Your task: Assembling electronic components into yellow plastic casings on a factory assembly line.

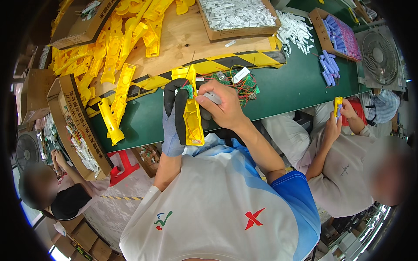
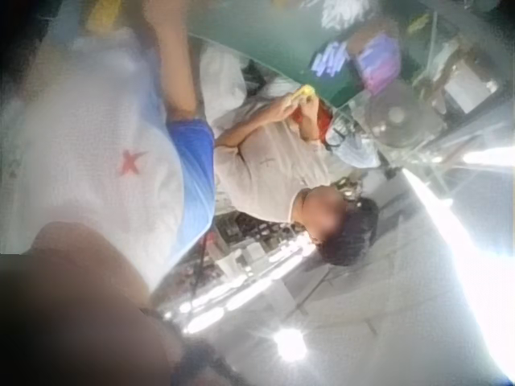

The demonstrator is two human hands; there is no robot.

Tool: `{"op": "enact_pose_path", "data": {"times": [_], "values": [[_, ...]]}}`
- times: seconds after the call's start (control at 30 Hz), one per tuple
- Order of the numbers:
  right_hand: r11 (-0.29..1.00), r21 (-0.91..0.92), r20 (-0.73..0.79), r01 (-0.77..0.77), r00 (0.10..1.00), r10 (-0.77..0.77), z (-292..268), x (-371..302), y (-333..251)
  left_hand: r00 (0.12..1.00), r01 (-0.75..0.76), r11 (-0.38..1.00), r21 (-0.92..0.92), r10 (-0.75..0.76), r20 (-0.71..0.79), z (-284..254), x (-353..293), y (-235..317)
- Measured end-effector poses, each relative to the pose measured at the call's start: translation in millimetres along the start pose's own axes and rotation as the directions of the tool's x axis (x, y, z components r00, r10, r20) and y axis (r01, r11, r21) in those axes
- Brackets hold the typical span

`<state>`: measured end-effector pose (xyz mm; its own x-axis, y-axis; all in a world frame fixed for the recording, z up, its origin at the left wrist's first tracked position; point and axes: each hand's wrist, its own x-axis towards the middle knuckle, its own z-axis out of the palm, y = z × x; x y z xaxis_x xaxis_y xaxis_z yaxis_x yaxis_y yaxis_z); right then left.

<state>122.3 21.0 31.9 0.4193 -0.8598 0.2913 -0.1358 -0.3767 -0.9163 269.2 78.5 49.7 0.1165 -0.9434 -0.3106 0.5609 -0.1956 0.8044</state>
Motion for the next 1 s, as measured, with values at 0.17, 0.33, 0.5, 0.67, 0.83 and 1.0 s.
{"op": "enact_pose_path", "data": {"times": [0.17,0.33,0.5,0.67,0.83,1.0], "values": [[0.979,-0.072,-0.052,0.192,0.979,-0.196,-1,-2,5,0.994,0.105,0.985,-0.139,-0.099,0.047,15,-8,11],[0.967,-0.107,-0.152,0.233,0.957,-0.248,4,-6,10,0.993,0.111,0.98,-0.166,-0.102,0.062,19,-10,10],[0.982,-0.035,-0.178,0.187,0.966,-0.19,5,-10,8,0.999,-0.033,0.989,0.147,0.032,0.006,10,-7,-3],[0.985,-0.003,-0.152,0.17,0.974,-0.169,2,-11,4,0.987,-0.155,0.972,0.175,0.161,-0.018,15,-8,1],[0.931,0.24,-0.17,-0.274,0.933,0.318,6,-6,-25,0.971,-0.215,0.954,0.207,0.232,-0.059,3,-2,-12],[0.867,0.26,-0.128,-0.425,0.875,0.467,6,-4,-40,0.823,-0.491,0.591,0.64,0.556,0.118,-5,9,-19]]}}
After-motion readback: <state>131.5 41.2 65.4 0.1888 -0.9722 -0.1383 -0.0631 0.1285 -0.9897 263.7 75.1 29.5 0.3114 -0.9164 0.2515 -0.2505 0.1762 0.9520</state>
